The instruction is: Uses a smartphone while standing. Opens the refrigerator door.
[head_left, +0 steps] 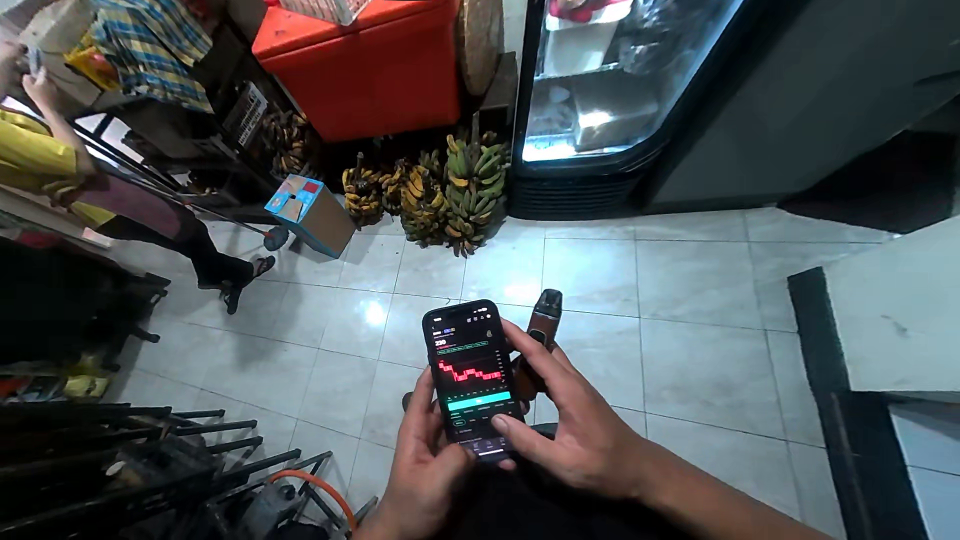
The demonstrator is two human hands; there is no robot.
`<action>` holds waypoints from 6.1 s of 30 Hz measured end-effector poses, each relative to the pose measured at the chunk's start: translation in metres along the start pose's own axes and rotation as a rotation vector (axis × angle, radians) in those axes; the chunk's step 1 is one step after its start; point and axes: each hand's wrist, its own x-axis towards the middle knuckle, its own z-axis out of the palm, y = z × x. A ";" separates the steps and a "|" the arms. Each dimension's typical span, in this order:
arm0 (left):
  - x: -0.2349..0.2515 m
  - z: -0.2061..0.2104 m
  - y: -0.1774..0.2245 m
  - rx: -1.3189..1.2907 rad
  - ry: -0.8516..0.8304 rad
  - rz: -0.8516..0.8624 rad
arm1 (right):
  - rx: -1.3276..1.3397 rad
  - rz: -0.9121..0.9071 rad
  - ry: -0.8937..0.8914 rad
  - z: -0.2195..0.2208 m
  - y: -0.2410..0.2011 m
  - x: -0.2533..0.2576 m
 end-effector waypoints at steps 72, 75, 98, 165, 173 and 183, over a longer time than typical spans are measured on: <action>0.009 -0.003 -0.013 -0.046 0.108 0.061 | -0.003 -0.039 -0.162 -0.011 0.007 0.025; 0.011 -0.003 -0.014 -0.055 0.090 0.082 | 0.010 -0.037 -0.152 -0.011 0.009 0.025; 0.007 -0.003 -0.010 0.008 0.190 0.078 | -0.016 -0.128 -0.199 -0.007 0.008 0.027; -0.005 -0.004 -0.015 -0.142 0.140 0.068 | -0.002 -0.435 0.201 -0.024 -0.015 0.048; -0.004 0.005 -0.011 -0.089 0.175 0.080 | -0.130 -0.710 0.037 -0.038 -0.043 0.023; -0.001 0.012 -0.015 -0.080 0.153 0.056 | -0.010 -0.817 -0.152 -0.034 -0.090 -0.002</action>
